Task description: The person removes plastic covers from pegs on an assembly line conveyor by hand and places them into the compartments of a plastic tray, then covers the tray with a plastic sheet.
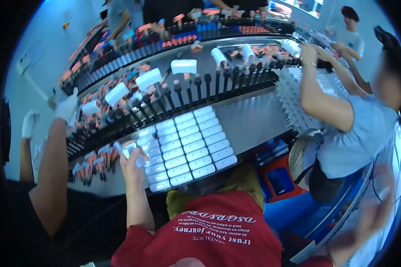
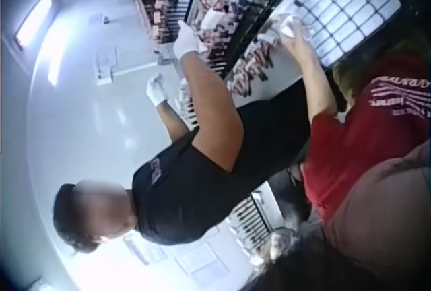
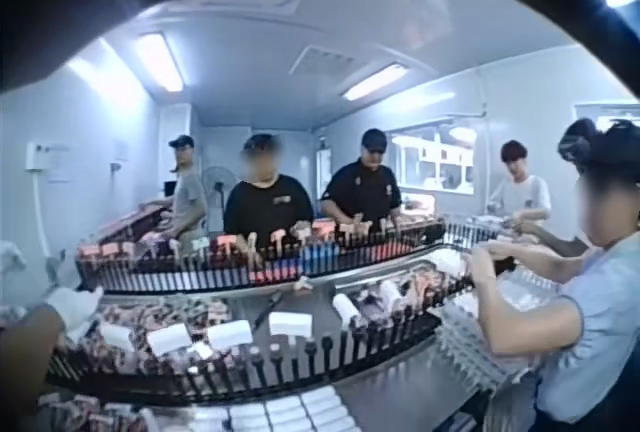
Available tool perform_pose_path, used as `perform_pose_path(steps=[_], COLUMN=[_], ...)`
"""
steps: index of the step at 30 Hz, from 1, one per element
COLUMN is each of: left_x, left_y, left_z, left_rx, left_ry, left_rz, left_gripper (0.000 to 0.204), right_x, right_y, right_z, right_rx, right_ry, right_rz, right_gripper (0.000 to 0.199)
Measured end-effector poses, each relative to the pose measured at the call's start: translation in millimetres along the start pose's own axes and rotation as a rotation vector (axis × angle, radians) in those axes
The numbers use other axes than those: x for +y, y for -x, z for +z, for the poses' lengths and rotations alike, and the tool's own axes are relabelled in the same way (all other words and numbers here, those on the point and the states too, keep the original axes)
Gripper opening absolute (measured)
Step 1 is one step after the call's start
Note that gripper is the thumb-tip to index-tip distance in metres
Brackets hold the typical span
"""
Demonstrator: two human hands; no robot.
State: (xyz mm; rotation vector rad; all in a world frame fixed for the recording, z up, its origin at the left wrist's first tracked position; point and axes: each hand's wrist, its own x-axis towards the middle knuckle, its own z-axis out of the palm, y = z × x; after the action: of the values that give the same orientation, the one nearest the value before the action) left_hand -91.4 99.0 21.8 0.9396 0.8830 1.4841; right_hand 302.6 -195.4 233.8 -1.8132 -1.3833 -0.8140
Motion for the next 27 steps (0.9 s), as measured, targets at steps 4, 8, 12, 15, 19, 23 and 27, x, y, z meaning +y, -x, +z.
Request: perform_pose_path(steps=[4,8,12,15,19,23,27], left_x=[-18.0,-19.9,-13.0,-9.0,-1.1,-5.9,8.8], left_y=[13.0,35.5,40.0,22.6,-19.0,-87.6,-132.9], left_z=[-2.4,-14.2,-4.9,30.8,106.0,192.1,273.8], left_rx=[-0.022,0.078,0.075,-0.061,-0.328,-0.508,-0.595], left_ry=[0.105,0.060,0.019,-0.141,-0.274,-0.710,-0.912], left_rz=[-0.045,-0.077,-0.081,-0.018,0.041,0.379,0.807], left_gripper=[0.028,0.028,0.035,0.035,0.038,0.044,0.033], right_x=[-51.5,-38.7,-42.6,-40.2,-44.4,-36.1,-21.3], right_y=[14.2,86.0,97.2,96.1,111.1,97.6,73.6], right_z=[166.1,302.3,327.8,317.5,321.7,326.8,308.3], right_rx=[-0.804,-0.834,-0.996,-1.055,-1.020,-1.035,-0.994], right_ry=[-0.478,-0.529,-0.503,-0.466,-0.367,-0.552,-0.789], right_rz=[-0.115,-0.453,-0.560,-0.607,-0.629,-0.613,-0.251], right_gripper=[0.027,0.027,0.034,0.045,0.057,0.059,0.062])
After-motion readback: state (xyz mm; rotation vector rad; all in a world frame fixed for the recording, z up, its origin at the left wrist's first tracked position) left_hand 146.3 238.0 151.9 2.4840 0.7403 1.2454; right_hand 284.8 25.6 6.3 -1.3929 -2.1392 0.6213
